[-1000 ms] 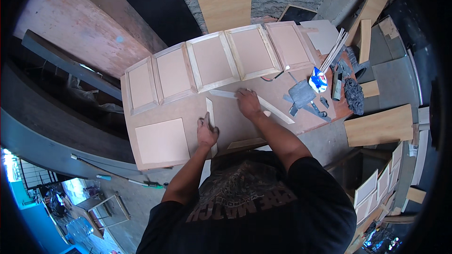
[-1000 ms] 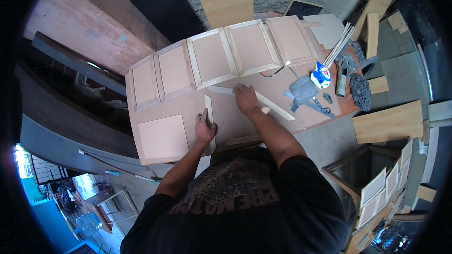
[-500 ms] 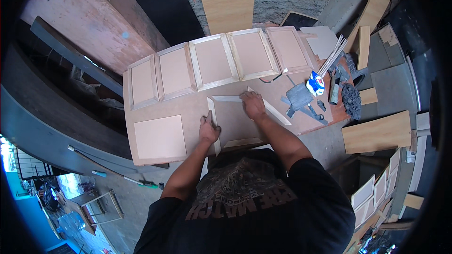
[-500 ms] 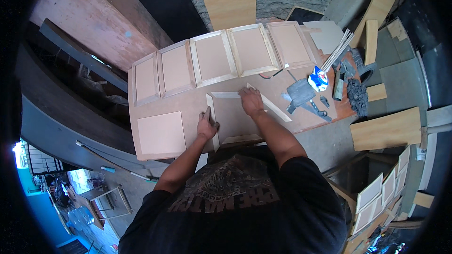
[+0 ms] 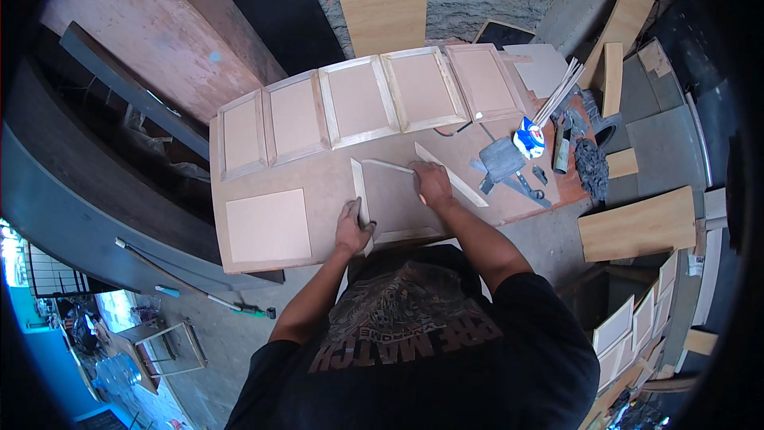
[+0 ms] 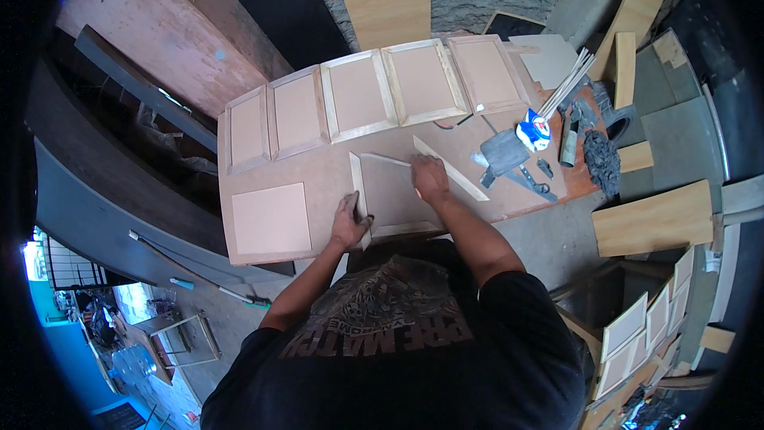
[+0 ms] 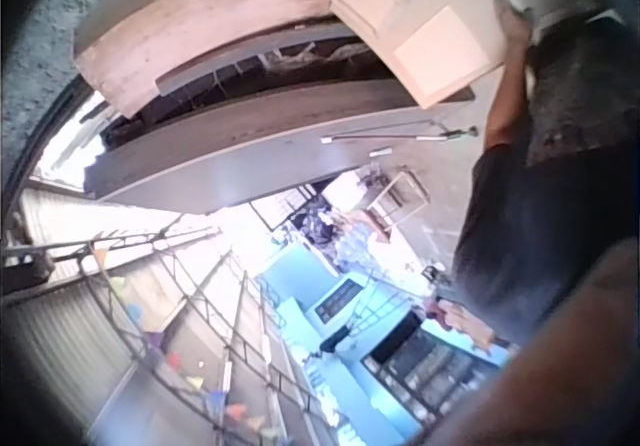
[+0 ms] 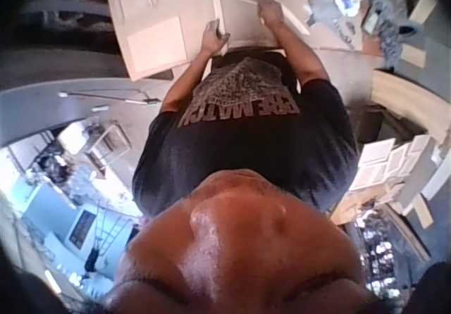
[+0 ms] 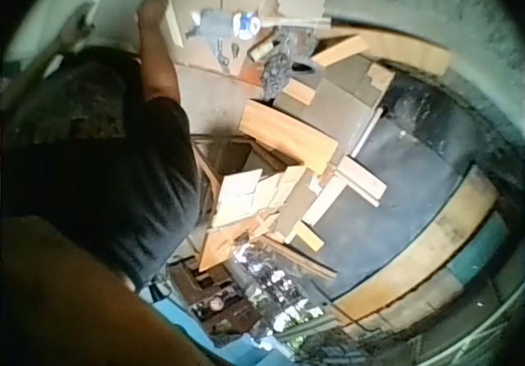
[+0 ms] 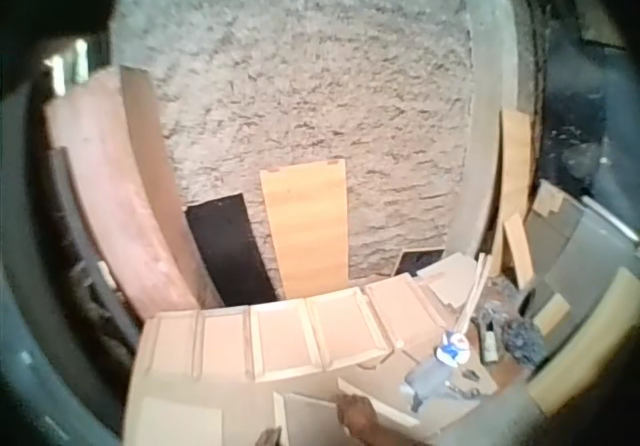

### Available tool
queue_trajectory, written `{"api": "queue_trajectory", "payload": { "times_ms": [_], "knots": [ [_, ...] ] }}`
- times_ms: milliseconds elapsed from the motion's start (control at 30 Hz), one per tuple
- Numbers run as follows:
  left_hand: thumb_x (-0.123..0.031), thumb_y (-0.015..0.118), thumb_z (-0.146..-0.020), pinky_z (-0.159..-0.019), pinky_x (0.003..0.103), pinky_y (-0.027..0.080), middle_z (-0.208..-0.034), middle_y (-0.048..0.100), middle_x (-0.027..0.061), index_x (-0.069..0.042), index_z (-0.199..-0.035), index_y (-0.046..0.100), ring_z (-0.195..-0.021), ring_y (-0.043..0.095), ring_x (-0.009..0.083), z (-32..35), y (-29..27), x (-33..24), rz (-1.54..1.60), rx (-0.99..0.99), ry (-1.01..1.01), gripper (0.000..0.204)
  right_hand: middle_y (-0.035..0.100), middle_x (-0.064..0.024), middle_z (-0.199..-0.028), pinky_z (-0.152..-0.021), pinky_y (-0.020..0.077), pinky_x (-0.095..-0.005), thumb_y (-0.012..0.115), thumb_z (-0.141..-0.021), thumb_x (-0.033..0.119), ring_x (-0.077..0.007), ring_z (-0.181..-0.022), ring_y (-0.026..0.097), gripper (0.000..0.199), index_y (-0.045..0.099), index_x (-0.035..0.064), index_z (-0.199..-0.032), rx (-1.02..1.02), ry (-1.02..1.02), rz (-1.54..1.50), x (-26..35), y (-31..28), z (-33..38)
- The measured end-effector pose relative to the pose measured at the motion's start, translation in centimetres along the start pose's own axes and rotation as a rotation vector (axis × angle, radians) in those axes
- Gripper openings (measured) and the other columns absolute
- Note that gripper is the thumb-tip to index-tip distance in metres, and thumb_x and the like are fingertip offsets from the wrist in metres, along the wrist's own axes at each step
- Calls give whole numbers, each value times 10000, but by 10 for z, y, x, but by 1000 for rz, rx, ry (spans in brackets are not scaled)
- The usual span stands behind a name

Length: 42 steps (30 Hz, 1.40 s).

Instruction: The recorder is assembling and inspecting wooden frame components on a workshop table.

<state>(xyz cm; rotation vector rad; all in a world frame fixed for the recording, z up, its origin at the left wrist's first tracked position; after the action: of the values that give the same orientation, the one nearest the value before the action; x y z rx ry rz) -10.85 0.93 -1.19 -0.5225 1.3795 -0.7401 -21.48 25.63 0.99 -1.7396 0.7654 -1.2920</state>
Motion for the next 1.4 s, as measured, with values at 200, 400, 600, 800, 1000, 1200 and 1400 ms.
{"api": "queue_trajectory", "payload": {
  "times_ms": [200,400,600,800,1000,1200,1400],
  "knots": [
    [-212,839,-804,-1244,417,373,-1560,460,268,28,-1580,399,-1451,450,419,29,0,-2,-11,7,-69,924,751,-198,-939,-864,559,-523,644,-940,142,-426,-924,719,222,701,102,-1151,52,272,-98,-33,16,16],
    [-224,850,-813,-1271,418,340,-1621,407,272,11,-1606,373,-1489,414,413,50,13,-14,-56,56,-152,955,770,-185,-975,-887,563,-500,684,-933,172,-391,-957,736,246,690,91,-1165,9,225,-198,-43,13,43],
    [-220,857,-820,-1266,417,350,-1638,393,252,-72,-1623,392,-1497,404,400,60,16,-17,-111,93,-215,939,715,-163,-1064,-899,557,-506,743,-892,210,-383,-1011,703,344,677,69,-1199,164,248,-120,-18,11,56],
    [-211,860,-816,-1262,411,360,-1644,381,244,-112,-1587,476,-1489,414,407,69,22,-21,-112,134,-191,867,667,-202,-1096,-898,552,-529,742,-882,234,-410,-1005,685,356,684,71,-1193,104,207,-30,-17,14,61],
    [-254,844,-834,-1264,427,355,-1646,381,244,-141,-1573,503,-1497,411,404,72,20,-19,-121,179,-153,822,662,-226,-1087,-893,553,-528,733,-857,243,-423,-993,686,267,691,39,-1024,140,340,-102,-16,14,62],
    [-253,833,-842,-1268,431,344,-1624,416,239,-142,-1542,539,-1506,396,402,71,15,-8,-30,188,-114,768,687,-194,-1016,-880,539,-519,712,-869,227,-411,-976,684,183,669,58,-925,32,414,-255,-3,-2,62],
    [-240,848,-807,-1274,441,338,-1624,423,206,-111,-1532,537,-1518,382,389,78,7,1,-8,181,-36,799,685,-146,-1042,-1019,493,-490,690,-888,173,-371,-1092,671,161,713,112,-1036,63,230,155,9,-13,52]
  ]
}}
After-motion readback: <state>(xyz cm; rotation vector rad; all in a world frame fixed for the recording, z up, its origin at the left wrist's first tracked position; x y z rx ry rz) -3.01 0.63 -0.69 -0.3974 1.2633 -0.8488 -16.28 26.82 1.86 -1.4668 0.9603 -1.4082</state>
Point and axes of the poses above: each hand's wrist, its own z-axis away from the middle knuckle, its own y-axis out of the palm, x = y × z, the point moved 7 cm from there along -z, towards the middle knuckle
